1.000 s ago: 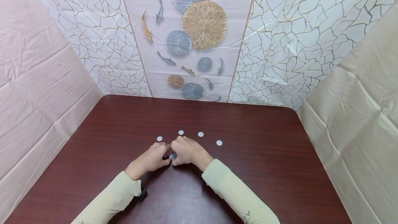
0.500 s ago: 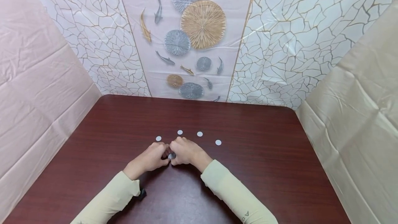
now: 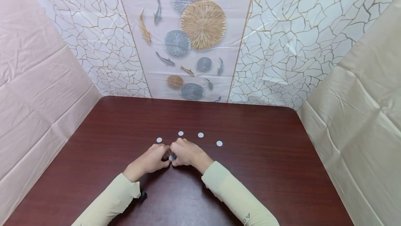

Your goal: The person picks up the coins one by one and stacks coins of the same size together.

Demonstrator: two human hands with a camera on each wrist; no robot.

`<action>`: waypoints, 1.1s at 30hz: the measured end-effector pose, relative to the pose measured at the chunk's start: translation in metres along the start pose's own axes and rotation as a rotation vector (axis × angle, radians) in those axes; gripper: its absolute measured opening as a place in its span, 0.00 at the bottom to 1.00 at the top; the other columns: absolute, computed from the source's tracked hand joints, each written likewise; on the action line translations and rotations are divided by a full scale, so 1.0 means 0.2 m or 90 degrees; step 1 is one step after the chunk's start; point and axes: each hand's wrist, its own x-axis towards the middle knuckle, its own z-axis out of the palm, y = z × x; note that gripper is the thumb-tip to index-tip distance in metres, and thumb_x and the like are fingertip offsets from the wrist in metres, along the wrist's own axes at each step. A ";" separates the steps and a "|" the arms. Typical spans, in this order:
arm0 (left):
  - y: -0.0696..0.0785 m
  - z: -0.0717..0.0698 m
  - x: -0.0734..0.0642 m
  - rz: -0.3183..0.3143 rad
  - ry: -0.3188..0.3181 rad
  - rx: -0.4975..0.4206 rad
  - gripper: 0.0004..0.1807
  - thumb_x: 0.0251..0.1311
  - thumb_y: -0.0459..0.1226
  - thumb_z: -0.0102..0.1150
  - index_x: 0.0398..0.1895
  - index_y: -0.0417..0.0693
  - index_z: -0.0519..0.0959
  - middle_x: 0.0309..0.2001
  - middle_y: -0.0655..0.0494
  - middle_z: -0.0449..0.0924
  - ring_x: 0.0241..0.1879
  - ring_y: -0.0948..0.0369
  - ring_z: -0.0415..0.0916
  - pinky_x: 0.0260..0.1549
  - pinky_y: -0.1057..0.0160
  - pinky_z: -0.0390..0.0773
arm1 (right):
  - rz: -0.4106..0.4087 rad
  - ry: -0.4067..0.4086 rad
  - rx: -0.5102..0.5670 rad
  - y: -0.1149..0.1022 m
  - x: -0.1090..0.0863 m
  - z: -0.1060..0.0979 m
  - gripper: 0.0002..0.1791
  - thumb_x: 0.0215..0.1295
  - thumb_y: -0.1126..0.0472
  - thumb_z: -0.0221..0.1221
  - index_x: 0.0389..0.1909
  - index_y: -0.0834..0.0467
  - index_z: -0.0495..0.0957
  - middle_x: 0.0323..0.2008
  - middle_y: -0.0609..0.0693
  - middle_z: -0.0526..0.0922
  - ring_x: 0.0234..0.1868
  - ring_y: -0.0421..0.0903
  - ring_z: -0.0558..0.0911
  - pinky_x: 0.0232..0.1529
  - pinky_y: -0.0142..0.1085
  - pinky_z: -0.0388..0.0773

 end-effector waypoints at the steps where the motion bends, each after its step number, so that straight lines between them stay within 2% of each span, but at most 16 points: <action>1: 0.00 0.00 0.00 0.000 -0.002 -0.003 0.10 0.56 0.30 0.71 0.28 0.43 0.76 0.26 0.54 0.73 0.27 0.63 0.66 0.26 0.67 0.68 | 0.001 0.000 0.001 0.00 0.00 0.00 0.06 0.54 0.60 0.76 0.29 0.52 0.87 0.28 0.43 0.88 0.26 0.31 0.78 0.31 0.24 0.76; 5: -0.01 0.00 0.00 -0.001 -0.004 -0.012 0.09 0.56 0.29 0.72 0.29 0.43 0.77 0.28 0.53 0.76 0.28 0.64 0.68 0.27 0.67 0.70 | 0.000 -0.004 0.009 0.01 -0.01 0.00 0.06 0.55 0.61 0.76 0.29 0.54 0.86 0.27 0.44 0.87 0.26 0.31 0.76 0.30 0.24 0.74; 21: 0.00 -0.01 0.01 -0.014 -0.008 -0.014 0.09 0.57 0.31 0.72 0.30 0.45 0.77 0.29 0.55 0.76 0.30 0.64 0.69 0.29 0.66 0.71 | -0.006 0.009 0.045 0.03 -0.02 0.01 0.06 0.53 0.65 0.74 0.29 0.56 0.86 0.27 0.44 0.87 0.27 0.30 0.77 0.31 0.22 0.76; 27: -0.01 -0.01 0.00 -0.006 -0.008 -0.020 0.09 0.57 0.31 0.72 0.32 0.44 0.78 0.30 0.53 0.76 0.30 0.63 0.70 0.29 0.66 0.72 | -0.002 0.006 0.039 0.03 -0.02 0.01 0.07 0.53 0.65 0.75 0.29 0.56 0.85 0.27 0.45 0.87 0.27 0.30 0.76 0.31 0.23 0.75; 33: -0.01 -0.01 0.00 -0.004 -0.008 -0.016 0.09 0.57 0.30 0.72 0.32 0.44 0.78 0.30 0.53 0.76 0.30 0.64 0.70 0.29 0.67 0.72 | 0.000 -0.001 0.066 0.04 -0.03 0.00 0.07 0.54 0.66 0.74 0.33 0.58 0.86 0.30 0.47 0.89 0.30 0.33 0.82 0.34 0.24 0.78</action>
